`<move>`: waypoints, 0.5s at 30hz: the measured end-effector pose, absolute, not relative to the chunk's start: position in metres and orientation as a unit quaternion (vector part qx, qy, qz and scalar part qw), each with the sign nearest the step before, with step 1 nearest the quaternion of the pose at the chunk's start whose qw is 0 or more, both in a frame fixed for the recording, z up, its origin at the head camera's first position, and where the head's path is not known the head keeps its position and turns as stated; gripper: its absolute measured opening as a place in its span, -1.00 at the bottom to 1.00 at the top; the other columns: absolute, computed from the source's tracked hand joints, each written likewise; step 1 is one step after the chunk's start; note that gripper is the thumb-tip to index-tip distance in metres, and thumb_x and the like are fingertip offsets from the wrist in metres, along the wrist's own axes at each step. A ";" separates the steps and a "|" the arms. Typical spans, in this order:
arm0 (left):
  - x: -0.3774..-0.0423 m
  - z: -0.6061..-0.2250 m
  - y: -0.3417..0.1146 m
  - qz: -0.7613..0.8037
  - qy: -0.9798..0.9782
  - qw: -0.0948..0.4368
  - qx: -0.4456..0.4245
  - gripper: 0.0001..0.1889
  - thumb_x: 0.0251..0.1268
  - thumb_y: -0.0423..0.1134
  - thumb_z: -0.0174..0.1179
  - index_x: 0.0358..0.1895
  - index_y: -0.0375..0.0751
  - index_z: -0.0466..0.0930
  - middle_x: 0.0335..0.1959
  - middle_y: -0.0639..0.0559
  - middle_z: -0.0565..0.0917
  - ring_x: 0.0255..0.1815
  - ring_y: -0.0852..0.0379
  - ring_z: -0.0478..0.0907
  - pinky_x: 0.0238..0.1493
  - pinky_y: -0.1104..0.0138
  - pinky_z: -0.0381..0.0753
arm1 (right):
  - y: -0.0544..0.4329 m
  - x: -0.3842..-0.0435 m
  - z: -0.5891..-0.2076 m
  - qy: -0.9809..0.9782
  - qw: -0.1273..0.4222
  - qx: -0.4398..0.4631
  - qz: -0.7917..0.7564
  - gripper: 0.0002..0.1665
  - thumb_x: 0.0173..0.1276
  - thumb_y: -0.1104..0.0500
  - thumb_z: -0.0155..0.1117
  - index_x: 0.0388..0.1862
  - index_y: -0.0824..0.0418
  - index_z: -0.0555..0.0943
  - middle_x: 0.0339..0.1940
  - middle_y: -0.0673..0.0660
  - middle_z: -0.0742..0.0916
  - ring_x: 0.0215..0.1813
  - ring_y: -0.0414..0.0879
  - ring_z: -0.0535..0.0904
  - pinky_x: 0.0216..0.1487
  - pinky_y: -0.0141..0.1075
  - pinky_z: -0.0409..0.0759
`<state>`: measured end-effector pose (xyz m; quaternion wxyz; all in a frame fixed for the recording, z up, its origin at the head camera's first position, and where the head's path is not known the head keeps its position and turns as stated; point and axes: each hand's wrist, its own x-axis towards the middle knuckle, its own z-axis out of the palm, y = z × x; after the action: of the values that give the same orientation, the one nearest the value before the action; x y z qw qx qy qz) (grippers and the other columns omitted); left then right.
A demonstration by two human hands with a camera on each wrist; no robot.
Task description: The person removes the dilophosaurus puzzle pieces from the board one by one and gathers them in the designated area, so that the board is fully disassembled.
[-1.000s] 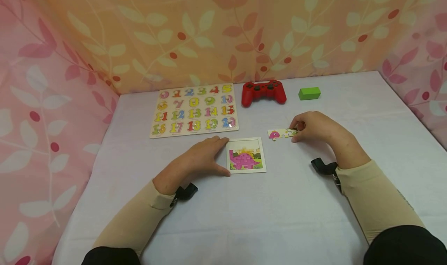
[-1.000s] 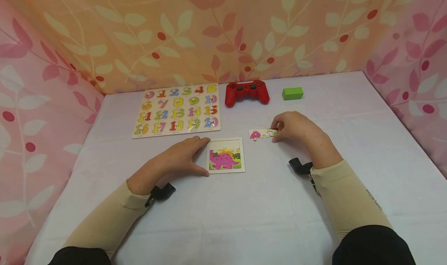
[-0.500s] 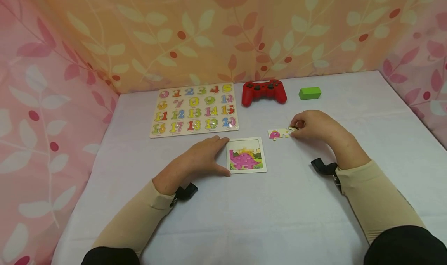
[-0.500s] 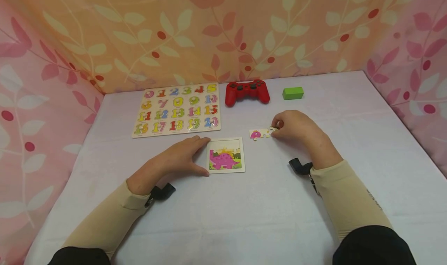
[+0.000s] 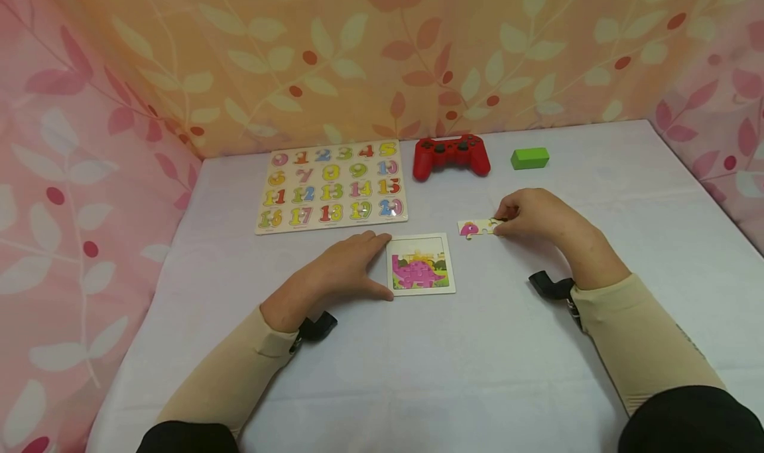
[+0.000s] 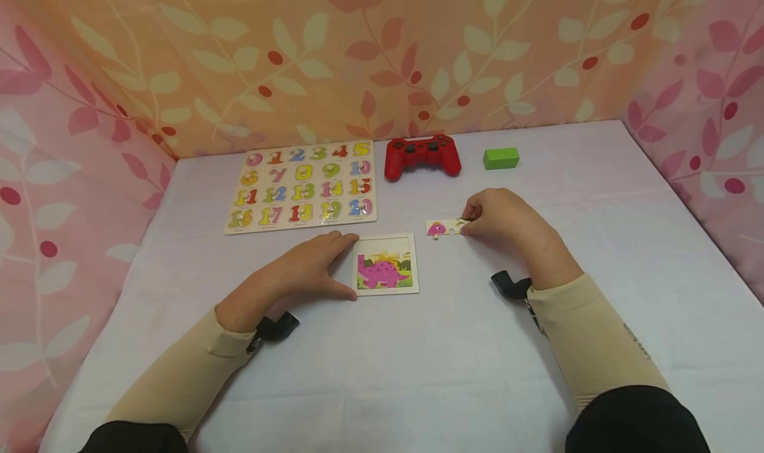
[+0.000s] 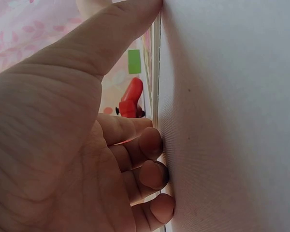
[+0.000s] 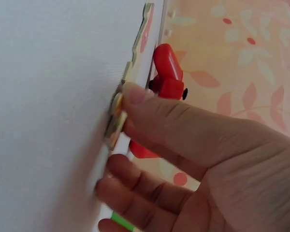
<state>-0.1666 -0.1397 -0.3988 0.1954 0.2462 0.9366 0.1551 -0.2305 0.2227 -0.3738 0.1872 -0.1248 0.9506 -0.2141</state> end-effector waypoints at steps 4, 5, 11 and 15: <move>-0.166 -0.398 -0.140 0.158 0.936 0.199 0.244 0.15 -0.07 0.30 0.56 0.60 -0.06 0.20 0.35 0.04 0.46 0.25 0.08 0.41 0.37 0.14 0.41 | 0.222 -0.230 -0.372 0.952 0.193 -0.116 -0.207 -0.72 0.28 0.12 0.51 -0.08 0.23 0.77 -0.29 0.13 0.72 -0.10 0.13 0.52 -0.02 0.04 0.49; -0.166 -0.398 -0.140 0.159 0.936 0.200 0.243 0.15 -0.07 0.30 0.56 0.60 -0.06 0.20 0.36 0.03 0.46 0.26 0.08 0.41 0.37 0.14 0.41 | 0.222 -0.229 -0.372 0.953 0.193 -0.116 -0.203 -0.72 0.28 0.12 0.51 -0.08 0.23 0.77 -0.28 0.14 0.72 -0.10 0.13 0.52 -0.02 0.05 0.49; -0.167 -0.398 -0.140 0.157 0.936 0.200 0.243 0.16 -0.07 0.31 0.55 0.61 -0.05 0.19 0.41 0.01 0.43 0.32 0.05 0.39 0.39 0.12 0.38 | 0.219 -0.227 -0.368 0.958 0.184 -0.129 -0.180 -0.74 0.27 0.15 0.49 -0.10 0.23 0.76 -0.27 0.17 0.70 -0.12 0.13 0.54 -0.02 0.07 0.50; -0.167 -0.399 -0.140 0.158 0.937 0.202 0.239 0.17 -0.07 0.32 0.55 0.61 -0.04 0.18 0.48 -0.01 0.38 0.42 0.01 0.34 0.44 0.08 0.34 | 0.218 -0.225 -0.366 0.961 0.179 -0.144 -0.154 -0.72 0.28 0.18 0.41 -0.06 0.25 0.72 -0.25 0.20 0.69 -0.12 0.15 0.55 -0.01 0.09 0.51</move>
<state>-0.1666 -0.1399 -0.3988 0.2024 0.2387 0.9366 0.1577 -0.2253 0.2180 -0.3660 0.1790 -0.1441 0.9610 -0.1536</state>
